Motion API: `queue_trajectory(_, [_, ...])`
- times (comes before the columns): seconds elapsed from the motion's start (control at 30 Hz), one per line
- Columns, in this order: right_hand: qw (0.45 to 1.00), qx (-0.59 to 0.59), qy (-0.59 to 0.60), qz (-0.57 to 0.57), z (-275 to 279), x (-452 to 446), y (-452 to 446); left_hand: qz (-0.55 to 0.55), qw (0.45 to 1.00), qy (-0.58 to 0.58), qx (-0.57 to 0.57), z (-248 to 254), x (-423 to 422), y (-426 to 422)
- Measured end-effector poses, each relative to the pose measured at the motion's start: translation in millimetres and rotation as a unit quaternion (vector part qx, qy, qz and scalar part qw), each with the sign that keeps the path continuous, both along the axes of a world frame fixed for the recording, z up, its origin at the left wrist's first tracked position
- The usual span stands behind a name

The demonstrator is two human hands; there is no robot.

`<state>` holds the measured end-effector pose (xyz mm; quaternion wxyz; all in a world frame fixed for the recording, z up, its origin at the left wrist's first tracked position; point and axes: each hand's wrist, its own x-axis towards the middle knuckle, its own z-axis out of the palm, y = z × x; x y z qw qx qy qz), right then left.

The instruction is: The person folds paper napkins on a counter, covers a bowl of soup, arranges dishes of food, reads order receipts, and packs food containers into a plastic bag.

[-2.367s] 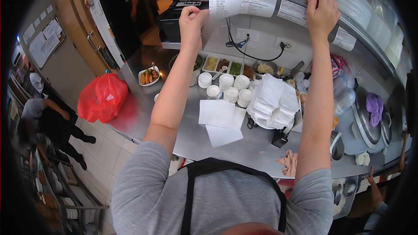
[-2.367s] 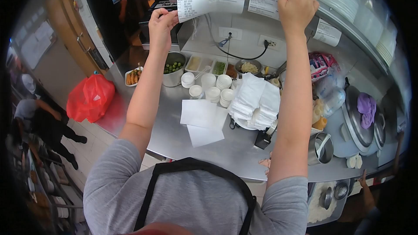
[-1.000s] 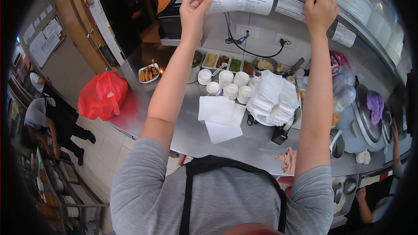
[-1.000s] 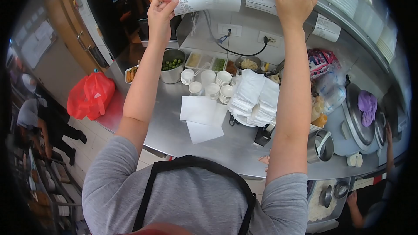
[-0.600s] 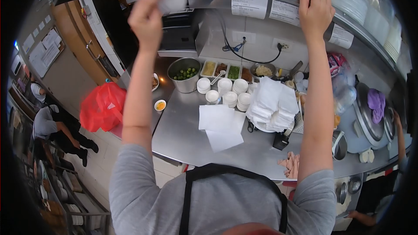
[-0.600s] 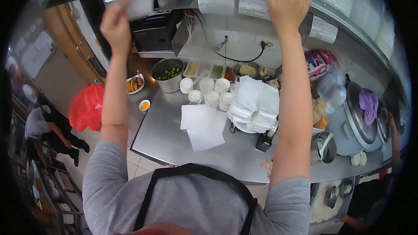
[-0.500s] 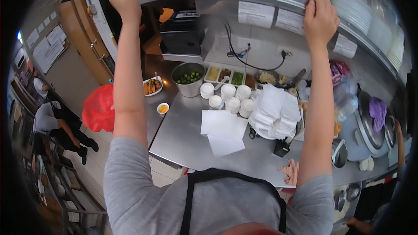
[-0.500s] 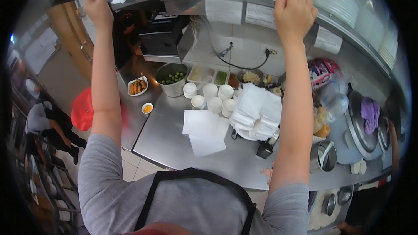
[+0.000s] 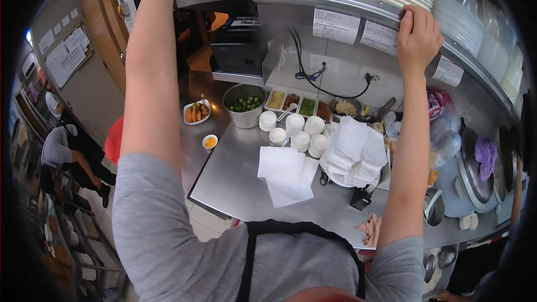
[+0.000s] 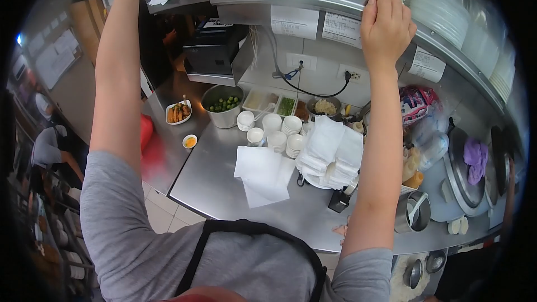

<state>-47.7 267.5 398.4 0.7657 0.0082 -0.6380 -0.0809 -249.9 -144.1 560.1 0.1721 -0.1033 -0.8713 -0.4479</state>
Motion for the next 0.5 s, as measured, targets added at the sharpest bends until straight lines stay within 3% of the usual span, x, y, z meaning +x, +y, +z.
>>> queue_trajectory(0.03, [1.000,-0.002,-0.002,0.000,0,-1,1,-0.042,0.998,-0.031,-0.032,-19,-18,-10])
queue_trajectory(0.07, [1.000,0.004,0.005,-0.003,0,-1,2,0.012,0.972,0.005,-0.235,-32,11,-2])
queue_trajectory(0.13, [1.000,0.009,0.012,-0.007,0,-3,3,-0.183,0.979,-0.083,-0.032,-52,-42,-37])
queue_trajectory(0.23, [1.000,0.010,0.010,0.001,1,-4,6,0.030,0.953,0.101,-0.284,-51,43,2])
queue_trajectory(0.27, [1.000,0.014,0.011,-0.005,1,-5,7,0.056,0.937,0.266,-0.219,-63,32,-4])
queue_trajectory(0.3, [1.000,0.016,0.013,-0.011,0,-4,7,0.124,0.836,0.489,-0.215,-74,35,5])
queue_trajectory(0.33, [1.000,0.012,0.010,-0.017,0,-1,6,0.184,0.682,0.681,-0.194,-86,46,15])
queue_trajectory(0.43, [0.999,0.000,-0.031,-0.017,-1,8,-1,-0.019,0.885,0.466,-0.007,-142,118,65])
queue_trajectory(0.47, [0.999,0.000,-0.033,-0.019,-1,13,-6,-0.094,0.923,0.365,0.074,-168,126,79])
queue_trajectory(0.5, [0.999,-0.005,-0.033,-0.014,0,19,-12,-0.139,0.923,0.344,0.104,-191,128,92])
